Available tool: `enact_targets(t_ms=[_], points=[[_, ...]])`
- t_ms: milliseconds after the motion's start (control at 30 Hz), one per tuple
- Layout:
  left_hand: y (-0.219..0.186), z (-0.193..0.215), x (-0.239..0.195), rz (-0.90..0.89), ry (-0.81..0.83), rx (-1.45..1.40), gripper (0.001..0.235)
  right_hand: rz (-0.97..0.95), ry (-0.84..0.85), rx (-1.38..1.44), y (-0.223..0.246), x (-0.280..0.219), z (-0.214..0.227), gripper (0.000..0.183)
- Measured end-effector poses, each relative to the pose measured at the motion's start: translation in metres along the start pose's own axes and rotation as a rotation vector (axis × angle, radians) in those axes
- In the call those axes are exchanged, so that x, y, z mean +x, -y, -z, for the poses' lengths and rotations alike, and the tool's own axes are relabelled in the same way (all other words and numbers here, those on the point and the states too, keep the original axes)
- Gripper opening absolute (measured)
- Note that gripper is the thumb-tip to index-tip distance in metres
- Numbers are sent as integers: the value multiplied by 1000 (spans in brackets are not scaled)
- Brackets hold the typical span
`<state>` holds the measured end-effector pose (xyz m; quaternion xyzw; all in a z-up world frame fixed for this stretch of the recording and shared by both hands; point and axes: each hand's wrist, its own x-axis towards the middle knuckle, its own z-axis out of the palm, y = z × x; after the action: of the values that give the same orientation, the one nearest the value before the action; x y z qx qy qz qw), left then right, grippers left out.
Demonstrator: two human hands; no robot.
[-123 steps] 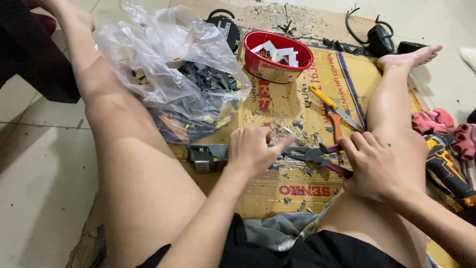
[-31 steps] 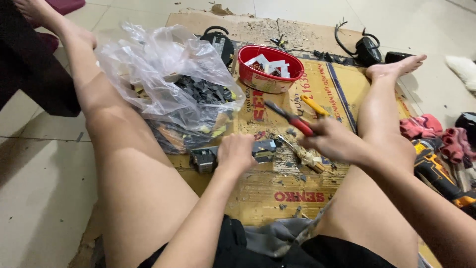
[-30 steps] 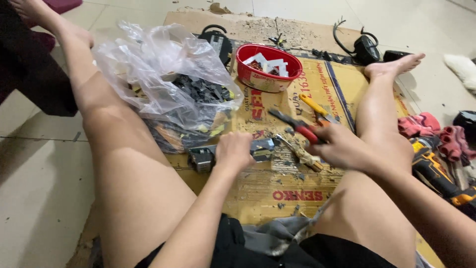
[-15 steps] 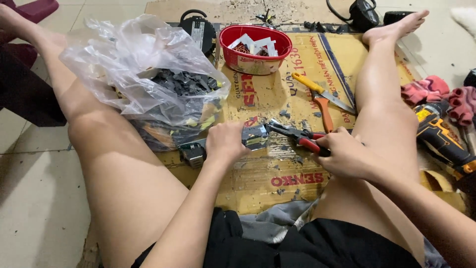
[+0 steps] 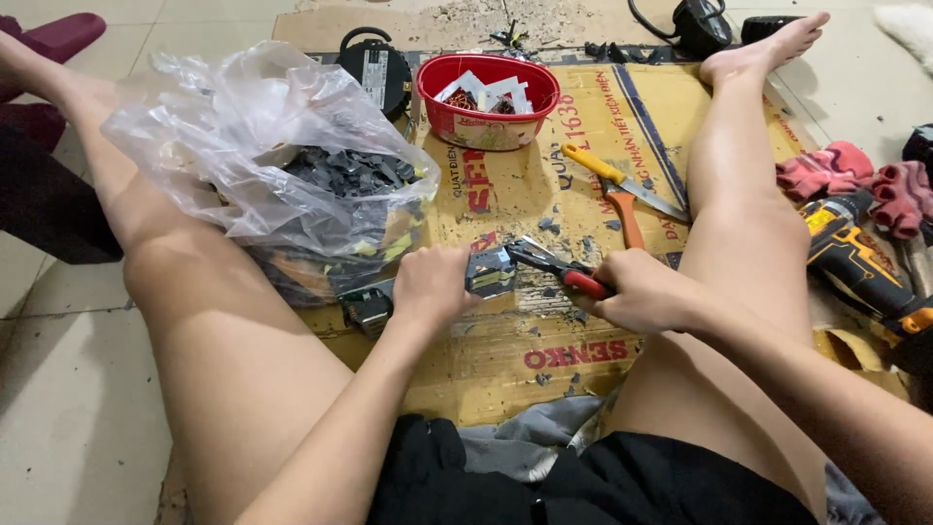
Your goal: The person sits on the floor and uses pliers to remove parts from a small electronic device. They then use a metal file to scrape and smooth a component on the device. Finally, they use a brush to clean debris from the device's surface.
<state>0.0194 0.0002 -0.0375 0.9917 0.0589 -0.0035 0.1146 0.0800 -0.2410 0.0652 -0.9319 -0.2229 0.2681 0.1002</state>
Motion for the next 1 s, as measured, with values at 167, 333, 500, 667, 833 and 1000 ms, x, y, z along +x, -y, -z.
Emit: enact_targets(t_ms=[167, 333, 500, 667, 833, 1000], points=[[1, -4, -2, -8, -10, 15, 48, 63, -173, 2, -22, 12, -21, 27], [1, -5, -5, -6, -22, -13, 44, 22, -269, -1, -39, 25, -33, 62], [-6, 0, -11, -31, -21, 9, 42, -152, -37, -133, -54, 49, -44, 53], [-7, -5, -8, -9, -41, -12, 55, -134, -100, -114, -37, 40, -32, 33], [-5, -11, 8, -46, -6, 29, 63, -18, -306, -364, -39, 42, -26, 30], [4, -5, 26, -28, 39, -19, 59, 293, -709, -707, -39, 57, -9, 48]])
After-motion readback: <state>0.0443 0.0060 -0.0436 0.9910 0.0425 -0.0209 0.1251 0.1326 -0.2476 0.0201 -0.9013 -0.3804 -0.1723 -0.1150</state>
